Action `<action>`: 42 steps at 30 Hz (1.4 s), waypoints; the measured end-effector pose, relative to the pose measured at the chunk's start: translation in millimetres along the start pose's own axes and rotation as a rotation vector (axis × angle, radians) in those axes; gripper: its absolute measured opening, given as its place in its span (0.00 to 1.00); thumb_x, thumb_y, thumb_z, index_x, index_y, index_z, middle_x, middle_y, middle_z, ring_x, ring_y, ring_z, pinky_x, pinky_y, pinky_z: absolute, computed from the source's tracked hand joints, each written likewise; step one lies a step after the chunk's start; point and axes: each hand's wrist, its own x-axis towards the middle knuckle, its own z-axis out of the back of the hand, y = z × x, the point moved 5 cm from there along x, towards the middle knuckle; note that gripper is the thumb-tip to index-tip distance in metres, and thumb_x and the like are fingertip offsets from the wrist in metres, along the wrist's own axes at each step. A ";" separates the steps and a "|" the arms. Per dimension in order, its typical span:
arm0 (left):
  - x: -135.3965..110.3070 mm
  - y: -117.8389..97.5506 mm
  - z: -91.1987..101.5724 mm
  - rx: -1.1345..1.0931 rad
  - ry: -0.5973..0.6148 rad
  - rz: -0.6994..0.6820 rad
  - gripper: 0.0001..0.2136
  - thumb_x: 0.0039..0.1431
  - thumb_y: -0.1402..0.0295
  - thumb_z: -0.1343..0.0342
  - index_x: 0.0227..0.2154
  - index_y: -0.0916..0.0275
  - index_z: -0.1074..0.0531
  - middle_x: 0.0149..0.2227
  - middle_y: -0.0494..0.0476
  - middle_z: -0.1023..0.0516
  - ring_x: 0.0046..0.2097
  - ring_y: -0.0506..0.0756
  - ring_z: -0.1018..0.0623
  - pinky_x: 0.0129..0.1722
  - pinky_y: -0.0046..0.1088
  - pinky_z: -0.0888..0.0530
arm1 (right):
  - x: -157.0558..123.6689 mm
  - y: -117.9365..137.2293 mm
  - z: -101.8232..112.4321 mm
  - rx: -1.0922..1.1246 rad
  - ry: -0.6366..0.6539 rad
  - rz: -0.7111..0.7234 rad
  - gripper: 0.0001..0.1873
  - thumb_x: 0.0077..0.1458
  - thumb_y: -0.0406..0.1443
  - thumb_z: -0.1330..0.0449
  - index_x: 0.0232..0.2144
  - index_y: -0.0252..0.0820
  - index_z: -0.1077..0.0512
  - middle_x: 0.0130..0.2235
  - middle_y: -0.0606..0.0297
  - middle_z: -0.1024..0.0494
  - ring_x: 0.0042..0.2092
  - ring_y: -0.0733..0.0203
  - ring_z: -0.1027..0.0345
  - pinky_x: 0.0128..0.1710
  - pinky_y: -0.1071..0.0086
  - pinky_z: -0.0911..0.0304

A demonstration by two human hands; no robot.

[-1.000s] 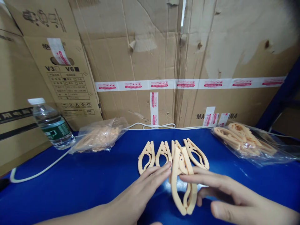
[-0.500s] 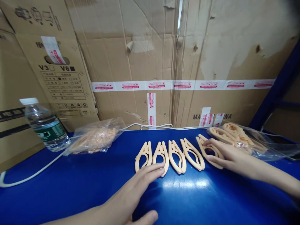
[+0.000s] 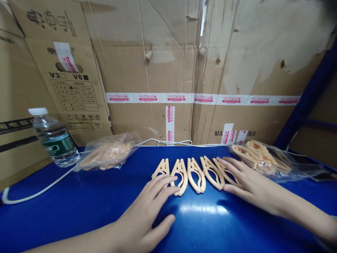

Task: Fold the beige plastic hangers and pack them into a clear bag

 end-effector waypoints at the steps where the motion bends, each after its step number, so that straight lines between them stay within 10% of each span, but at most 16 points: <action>1: 0.3 0.1 -1.3 0.053 0.014 0.020 0.26 0.59 0.71 0.46 0.60 0.52 0.40 0.66 0.57 0.40 0.67 0.64 0.43 0.64 0.53 0.41 | -1.6 8.4 -1.2 0.013 0.026 0.033 0.45 0.60 0.60 0.56 0.68 0.36 0.48 0.68 0.47 0.47 0.68 0.37 0.55 0.62 0.42 0.49; 10: 9.2 -6.3 -24.8 0.270 0.151 0.130 0.34 0.59 0.43 0.50 0.65 0.46 0.45 0.70 0.61 0.53 0.69 0.77 0.54 0.60 0.70 0.55 | -7.5 46.5 -22.6 0.064 -0.054 0.189 0.42 0.57 0.57 0.46 0.68 0.58 0.55 0.70 0.59 0.57 0.68 0.32 0.71 0.61 0.30 0.63; 34: 13.6 -2.3 -28.2 0.269 0.176 0.186 0.35 0.61 0.41 0.56 0.67 0.50 0.49 0.71 0.63 0.56 0.69 0.75 0.58 0.61 0.69 0.58 | 0.1 47.2 -28.7 0.085 0.048 0.133 0.38 0.61 0.57 0.51 0.67 0.64 0.61 0.71 0.61 0.63 0.69 0.33 0.74 0.58 0.26 0.62; 42: 32.7 36.1 -19.1 0.258 0.275 0.237 0.34 0.63 0.41 0.60 0.68 0.49 0.55 0.71 0.65 0.61 0.69 0.75 0.61 0.60 0.70 0.58 | 34.9 53.1 -32.2 0.117 0.070 0.149 0.38 0.60 0.61 0.55 0.67 0.63 0.55 0.70 0.54 0.57 0.69 0.34 0.69 0.59 0.27 0.67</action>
